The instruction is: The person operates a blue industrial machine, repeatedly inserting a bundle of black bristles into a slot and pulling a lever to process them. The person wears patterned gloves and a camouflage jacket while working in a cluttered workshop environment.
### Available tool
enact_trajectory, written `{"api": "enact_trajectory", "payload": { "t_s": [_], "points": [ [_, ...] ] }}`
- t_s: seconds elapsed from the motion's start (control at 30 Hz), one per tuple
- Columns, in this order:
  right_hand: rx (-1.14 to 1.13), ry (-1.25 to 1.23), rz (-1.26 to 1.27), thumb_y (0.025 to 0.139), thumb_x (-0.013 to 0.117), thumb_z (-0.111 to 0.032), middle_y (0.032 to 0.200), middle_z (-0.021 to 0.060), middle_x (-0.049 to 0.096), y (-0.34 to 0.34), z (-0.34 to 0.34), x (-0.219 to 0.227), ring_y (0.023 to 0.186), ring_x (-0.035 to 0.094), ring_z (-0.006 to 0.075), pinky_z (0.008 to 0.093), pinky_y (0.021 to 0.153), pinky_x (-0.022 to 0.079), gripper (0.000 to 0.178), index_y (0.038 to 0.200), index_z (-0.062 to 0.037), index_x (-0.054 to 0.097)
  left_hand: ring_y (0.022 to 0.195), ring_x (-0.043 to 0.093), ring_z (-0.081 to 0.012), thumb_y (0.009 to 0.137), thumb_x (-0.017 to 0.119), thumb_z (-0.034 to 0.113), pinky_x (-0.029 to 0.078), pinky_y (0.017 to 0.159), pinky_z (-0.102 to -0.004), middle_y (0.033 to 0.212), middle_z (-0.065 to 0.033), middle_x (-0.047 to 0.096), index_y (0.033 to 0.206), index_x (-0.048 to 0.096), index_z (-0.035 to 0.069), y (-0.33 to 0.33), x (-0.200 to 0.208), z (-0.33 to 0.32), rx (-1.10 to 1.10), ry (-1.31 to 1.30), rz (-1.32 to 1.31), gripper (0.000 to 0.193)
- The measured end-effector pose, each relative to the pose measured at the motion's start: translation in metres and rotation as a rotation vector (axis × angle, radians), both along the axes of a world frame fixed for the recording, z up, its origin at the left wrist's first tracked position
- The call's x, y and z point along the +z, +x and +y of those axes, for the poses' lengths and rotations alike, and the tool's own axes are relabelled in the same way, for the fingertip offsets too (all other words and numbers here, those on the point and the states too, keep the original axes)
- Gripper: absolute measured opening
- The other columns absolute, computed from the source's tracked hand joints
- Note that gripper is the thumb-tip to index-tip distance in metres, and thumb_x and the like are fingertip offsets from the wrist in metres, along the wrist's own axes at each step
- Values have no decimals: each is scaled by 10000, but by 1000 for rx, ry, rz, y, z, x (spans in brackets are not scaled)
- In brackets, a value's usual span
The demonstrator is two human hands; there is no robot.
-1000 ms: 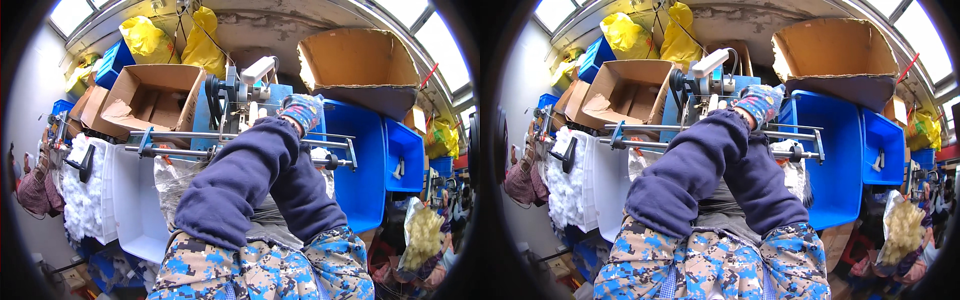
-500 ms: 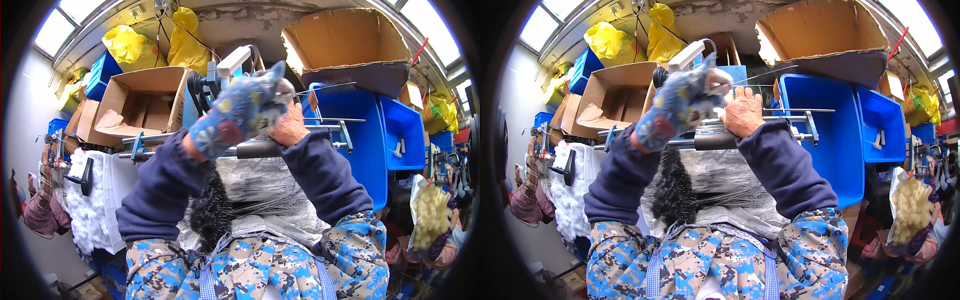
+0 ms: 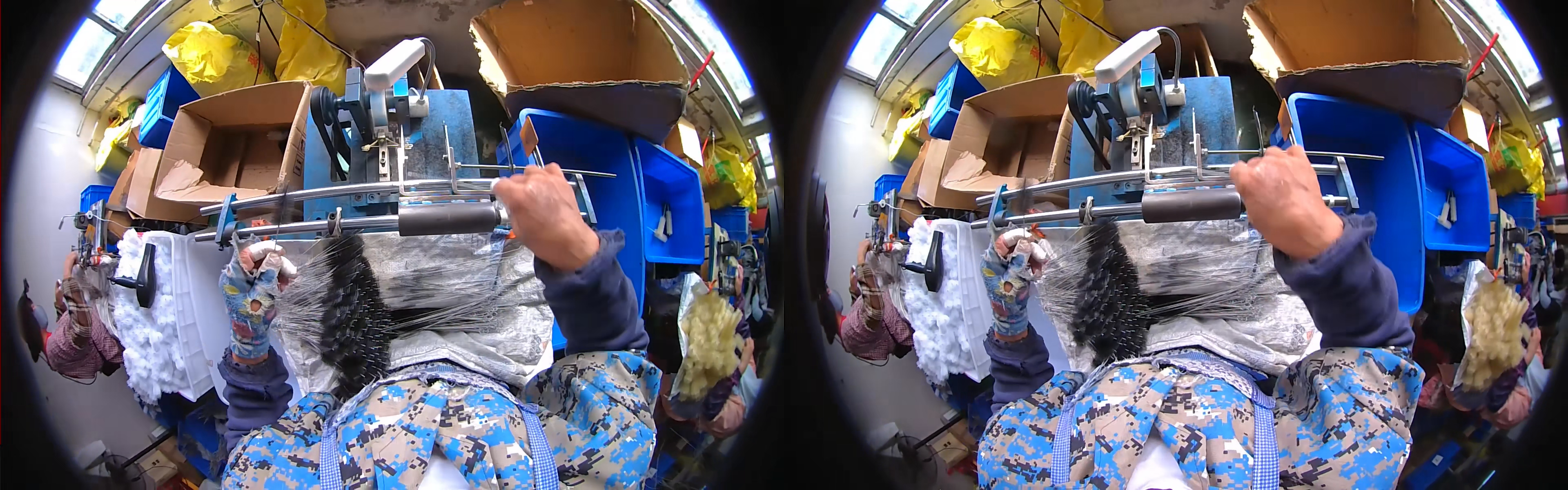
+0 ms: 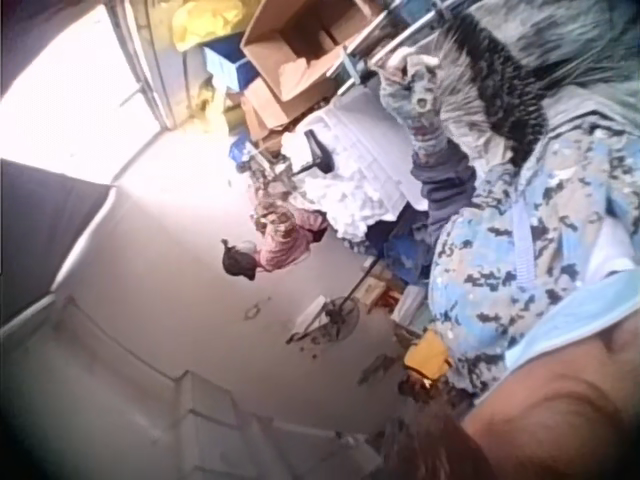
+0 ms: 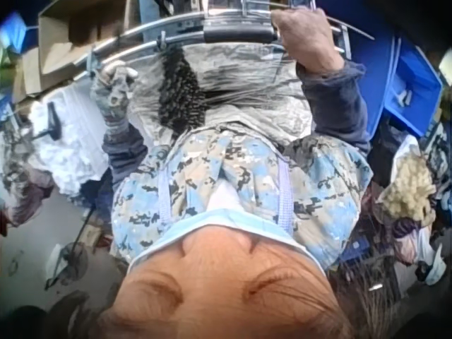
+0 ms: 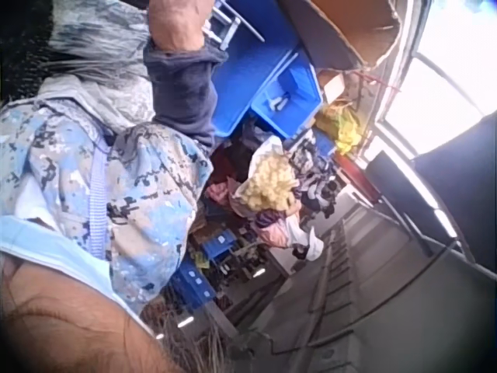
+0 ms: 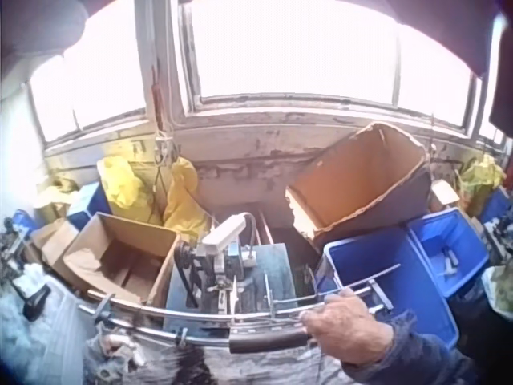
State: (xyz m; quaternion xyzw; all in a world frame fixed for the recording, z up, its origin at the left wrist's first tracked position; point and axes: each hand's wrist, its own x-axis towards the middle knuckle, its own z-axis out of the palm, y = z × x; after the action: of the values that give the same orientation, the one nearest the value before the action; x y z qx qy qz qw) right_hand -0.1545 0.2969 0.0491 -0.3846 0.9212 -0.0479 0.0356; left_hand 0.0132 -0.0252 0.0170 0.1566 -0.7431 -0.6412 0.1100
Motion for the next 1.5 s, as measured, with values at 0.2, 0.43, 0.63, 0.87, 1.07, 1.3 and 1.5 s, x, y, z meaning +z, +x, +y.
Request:
{"api": "enact_trajectory", "payload": {
  "t_s": [0.2,0.43,0.63,0.87,1.07,1.3,1.5],
  "points": [
    [92,-990,-412,787,658,-75,1043,160,581,55,-60,-31,975,574,294,353,853,456,308,1072,12,583,706,653,-163,832,606,53,503,624,-268,743,-66,653,981,607,11,-36,0,41,-504,-223,-33,154],
    [-83,-1674,-1081,906,503,-29,888,140,639,32,-46,2,793,627,193,304,696,522,164,1012,53,597,686,634,-177,713,678,36,490,607,-275,790,-72,648,985,611,69,-30,0,28,-518,-511,65,283],
    [-172,-455,163,788,562,-50,814,149,576,-43,-68,-37,750,598,303,394,641,488,153,921,-43,637,817,584,-365,676,686,99,471,726,-409,829,-138,625,904,658,80,-10,-47,-12,-677,-780,-337,230],
    [-203,-162,220,774,539,-124,936,124,560,-74,-91,-80,874,572,271,402,721,437,126,849,-85,633,843,573,-359,698,652,108,458,732,-421,870,-158,601,957,664,92,-6,-50,-17,-588,-853,-238,260],
    [-187,-169,246,770,534,-127,910,114,584,-74,-93,-86,854,585,263,403,713,437,118,836,-86,624,815,576,-342,680,656,47,459,716,-397,870,-133,598,954,643,76,-10,-36,-3,-503,-664,-138,275],
    [-184,-168,244,766,534,-128,902,101,614,-74,-92,-86,850,591,266,408,700,447,127,850,-82,616,738,595,-302,688,649,23,463,666,-374,765,-104,624,882,637,71,-17,-34,9,-446,-798,10,201],
    [-166,-250,174,770,519,-159,928,85,619,-79,-94,-97,866,573,266,418,711,412,145,819,-115,648,729,604,-301,706,632,28,468,664,-366,779,-107,636,911,642,73,-9,-43,6,-369,-598,-96,210]
  ]
}}
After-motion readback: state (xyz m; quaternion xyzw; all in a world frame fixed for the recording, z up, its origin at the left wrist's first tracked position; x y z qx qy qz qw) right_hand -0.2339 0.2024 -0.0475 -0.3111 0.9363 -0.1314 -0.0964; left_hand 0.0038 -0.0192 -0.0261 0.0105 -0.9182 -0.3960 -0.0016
